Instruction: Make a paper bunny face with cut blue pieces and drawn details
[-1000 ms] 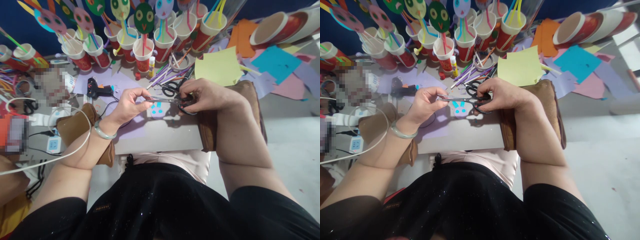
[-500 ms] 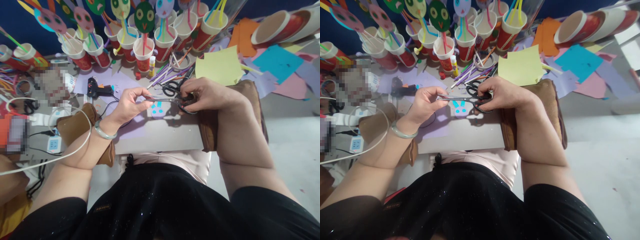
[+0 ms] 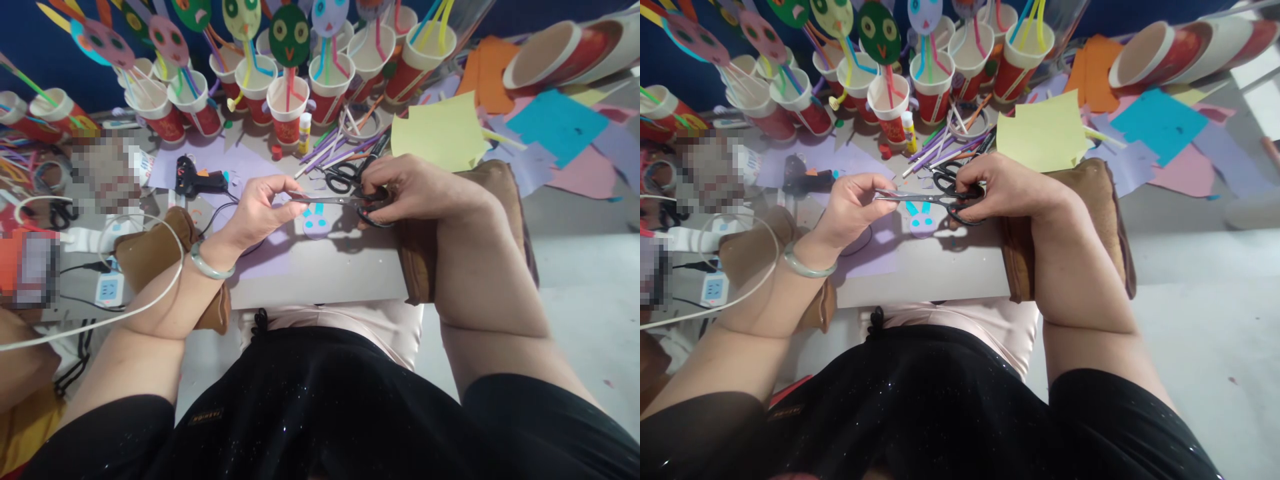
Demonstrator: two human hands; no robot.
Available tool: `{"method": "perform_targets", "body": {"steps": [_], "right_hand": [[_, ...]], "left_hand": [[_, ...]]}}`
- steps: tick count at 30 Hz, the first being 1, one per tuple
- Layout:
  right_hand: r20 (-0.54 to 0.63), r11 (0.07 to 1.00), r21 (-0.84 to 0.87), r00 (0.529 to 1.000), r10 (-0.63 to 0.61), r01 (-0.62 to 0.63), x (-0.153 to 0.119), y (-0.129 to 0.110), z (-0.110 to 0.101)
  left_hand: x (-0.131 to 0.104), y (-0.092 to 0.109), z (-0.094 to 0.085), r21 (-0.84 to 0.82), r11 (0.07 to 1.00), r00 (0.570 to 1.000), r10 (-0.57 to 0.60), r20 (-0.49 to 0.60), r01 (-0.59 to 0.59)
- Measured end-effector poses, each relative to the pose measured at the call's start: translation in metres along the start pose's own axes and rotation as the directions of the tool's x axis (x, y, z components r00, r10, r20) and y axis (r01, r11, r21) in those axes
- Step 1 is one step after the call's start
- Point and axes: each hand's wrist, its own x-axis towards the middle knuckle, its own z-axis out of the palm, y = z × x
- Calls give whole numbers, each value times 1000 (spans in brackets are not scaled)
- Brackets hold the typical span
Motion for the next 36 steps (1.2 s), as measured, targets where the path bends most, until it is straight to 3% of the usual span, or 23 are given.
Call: {"method": "perform_targets", "body": {"steps": [11, 21, 28, 36], "right_hand": [[-44, 997, 64, 999, -28, 31, 0, 4, 3], [-21, 999, 22, 1000, -22, 23, 1, 1, 0], [-17, 999, 10, 999, 34, -33, 0, -5, 1], [-58, 998, 27, 997, -58, 59, 0, 6, 6]], "left_hand": [[0, -2, 0, 19, 1000, 1000, -12, 7, 12], [0, -2, -1, -3, 1000, 1000, 8, 1, -8], [-2, -4, 0, 17, 1000, 1000, -7, -6, 7], [-2, -5, 2, -16, 1000, 1000, 26, -5, -26]]}}
